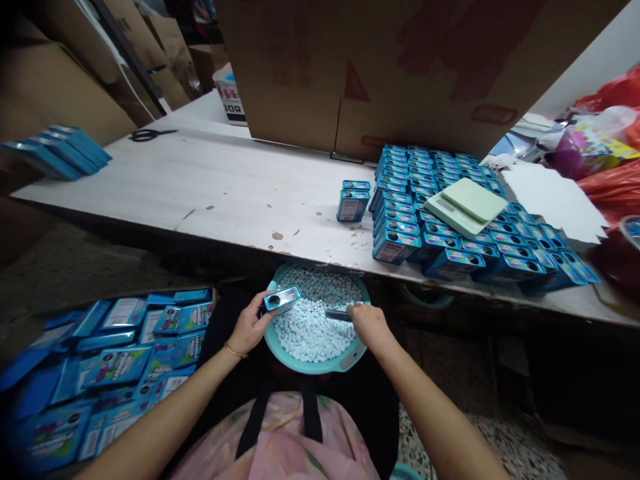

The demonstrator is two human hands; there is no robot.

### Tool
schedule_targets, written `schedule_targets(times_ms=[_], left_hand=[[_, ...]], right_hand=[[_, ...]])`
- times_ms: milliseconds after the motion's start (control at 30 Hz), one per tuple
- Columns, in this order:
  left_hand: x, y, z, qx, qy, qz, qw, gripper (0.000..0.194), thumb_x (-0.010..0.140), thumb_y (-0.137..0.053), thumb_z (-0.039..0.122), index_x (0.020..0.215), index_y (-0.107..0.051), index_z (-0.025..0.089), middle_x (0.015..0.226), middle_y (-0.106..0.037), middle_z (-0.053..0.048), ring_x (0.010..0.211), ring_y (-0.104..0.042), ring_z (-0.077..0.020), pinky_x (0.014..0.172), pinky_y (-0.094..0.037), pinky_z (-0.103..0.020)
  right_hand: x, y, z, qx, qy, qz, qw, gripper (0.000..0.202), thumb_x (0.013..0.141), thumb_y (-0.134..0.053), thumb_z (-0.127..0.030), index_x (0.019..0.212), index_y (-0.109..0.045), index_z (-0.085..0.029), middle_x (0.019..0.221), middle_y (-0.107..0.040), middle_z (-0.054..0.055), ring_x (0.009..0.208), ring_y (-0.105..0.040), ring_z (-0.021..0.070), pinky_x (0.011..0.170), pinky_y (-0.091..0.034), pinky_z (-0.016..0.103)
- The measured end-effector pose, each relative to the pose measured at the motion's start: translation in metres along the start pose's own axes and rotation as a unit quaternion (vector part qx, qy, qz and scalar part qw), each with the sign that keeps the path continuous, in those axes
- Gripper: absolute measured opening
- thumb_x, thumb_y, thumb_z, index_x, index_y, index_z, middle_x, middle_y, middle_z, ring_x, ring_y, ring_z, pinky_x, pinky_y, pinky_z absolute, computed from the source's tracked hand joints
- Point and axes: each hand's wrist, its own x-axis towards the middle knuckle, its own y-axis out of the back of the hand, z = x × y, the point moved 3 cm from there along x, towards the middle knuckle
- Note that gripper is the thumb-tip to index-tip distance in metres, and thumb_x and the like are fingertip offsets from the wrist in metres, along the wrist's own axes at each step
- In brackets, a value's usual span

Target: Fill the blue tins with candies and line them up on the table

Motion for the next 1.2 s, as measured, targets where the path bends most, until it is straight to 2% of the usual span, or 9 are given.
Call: schedule_targets(times_ms=[100, 233, 400, 500, 633, 767, 867, 1067, 1200], left_hand=[[-0.002, 0.011, -0.001, -0.009, 0.014, 0.039, 0.999, 0.037, 0.076, -0.052, 0.032, 0.111, -0.047, 0.020, 0.103, -0.058, -0.004, 0.094, -0.055, -0.0174, 0.085, -0.043, -0.031], [-0.005, 0.021, -0.002, -0.008, 0.023, 0.062, 0.998, 0.037, 0.076, -0.053, 0.033, 0.109, -0.048, 0.020, 0.104, -0.058, -0.004, 0.096, -0.055, -0.0174, 0.087, -0.042, -0.031], [-0.008, 0.032, -0.004, 0.004, 0.032, 0.069, 0.997, 0.037, 0.075, -0.053, 0.034, 0.109, -0.048, 0.019, 0.103, -0.058, -0.004, 0.094, -0.055, -0.0177, 0.085, -0.043, -0.031], [-0.008, 0.030, -0.005, 0.014, 0.028, 0.068, 0.997, 0.036, 0.076, -0.052, 0.033, 0.109, -0.048, 0.019, 0.102, -0.058, -0.004, 0.093, -0.055, -0.0179, 0.085, -0.043, -0.032], [-0.006, 0.013, -0.003, 0.043, 0.002, 0.041, 0.998, 0.036, 0.076, -0.050, 0.029, 0.111, -0.047, 0.020, 0.104, -0.059, -0.005, 0.095, -0.055, -0.0189, 0.085, -0.043, -0.033], [-0.006, -0.010, 0.006, 0.085, -0.051, 0.009, 0.995, 0.040, 0.075, -0.049, 0.021, 0.114, -0.047, 0.020, 0.111, -0.056, -0.007, 0.103, -0.052, -0.0205, 0.091, -0.041, -0.035], [-0.007, -0.022, 0.013, 0.096, -0.082, -0.005, 0.992, 0.042, 0.074, -0.047, 0.017, 0.116, -0.046, 0.019, 0.112, -0.055, -0.007, 0.105, -0.050, -0.0204, 0.092, -0.040, -0.036], [-0.011, -0.025, 0.017, 0.096, -0.085, -0.020, 0.992, 0.043, 0.074, -0.046, 0.015, 0.117, -0.045, 0.019, 0.113, -0.054, -0.008, 0.107, -0.049, -0.0205, 0.093, -0.040, -0.037], [-0.012, -0.014, 0.019, 0.080, -0.081, -0.019, 0.993, 0.041, 0.076, -0.047, 0.018, 0.117, -0.045, 0.020, 0.113, -0.054, -0.007, 0.106, -0.050, -0.0198, 0.094, -0.040, -0.036]], right_hand=[[0.026, -0.044, -0.025, 0.024, -0.001, -0.025, 0.999, 0.032, 0.082, -0.033, -0.011, 0.099, -0.059, -0.021, 0.095, -0.064, 0.006, 0.086, -0.059, 0.0170, 0.069, -0.040, 0.025], [0.049, -0.073, -0.053, 0.113, -0.001, 0.001, 0.994, 0.032, 0.083, -0.035, -0.017, 0.100, -0.061, -0.025, 0.095, -0.065, 0.005, 0.092, -0.057, 0.0182, 0.075, -0.040, 0.024], [0.052, -0.078, -0.031, 0.304, 0.017, 0.046, 0.952, 0.029, 0.079, -0.041, -0.020, 0.095, -0.065, -0.023, 0.090, -0.067, 0.003, 0.084, -0.059, 0.0166, 0.073, -0.041, 0.023], [0.042, -0.061, -0.013, 0.357, 0.042, 0.060, 0.931, 0.029, 0.078, -0.040, -0.022, 0.096, -0.064, -0.020, 0.081, -0.067, 0.002, 0.072, -0.059, 0.0142, 0.066, -0.042, 0.022], [0.020, -0.009, -0.009, 0.366, 0.103, 0.089, 0.921, 0.029, 0.080, -0.038, -0.025, 0.095, -0.063, -0.021, 0.081, -0.066, 0.001, 0.070, -0.058, 0.0117, 0.064, -0.041, 0.021], [0.001, 0.046, -0.024, 0.210, 0.114, 0.068, 0.969, 0.027, 0.079, -0.040, -0.020, 0.091, -0.064, -0.025, 0.080, -0.066, 0.001, 0.076, -0.059, 0.0132, 0.064, -0.038, 0.021], [-0.008, 0.072, -0.043, 0.047, 0.085, 0.037, 0.995, 0.026, 0.075, -0.041, -0.014, 0.083, -0.064, -0.023, 0.081, -0.066, 0.005, 0.077, -0.060, 0.0168, 0.063, -0.038, 0.024], [-0.023, 0.102, -0.074, -0.051, 0.100, 0.033, 0.993, 0.026, 0.076, -0.038, -0.011, 0.084, -0.062, -0.018, 0.085, -0.064, 0.010, 0.078, -0.060, 0.0188, 0.067, -0.039, 0.027], [-0.033, 0.103, -0.050, -0.037, 0.085, 0.029, 0.995, 0.030, 0.077, -0.036, -0.010, 0.091, -0.061, -0.021, 0.090, -0.063, 0.009, 0.080, -0.059, 0.0176, 0.068, -0.038, 0.026]])
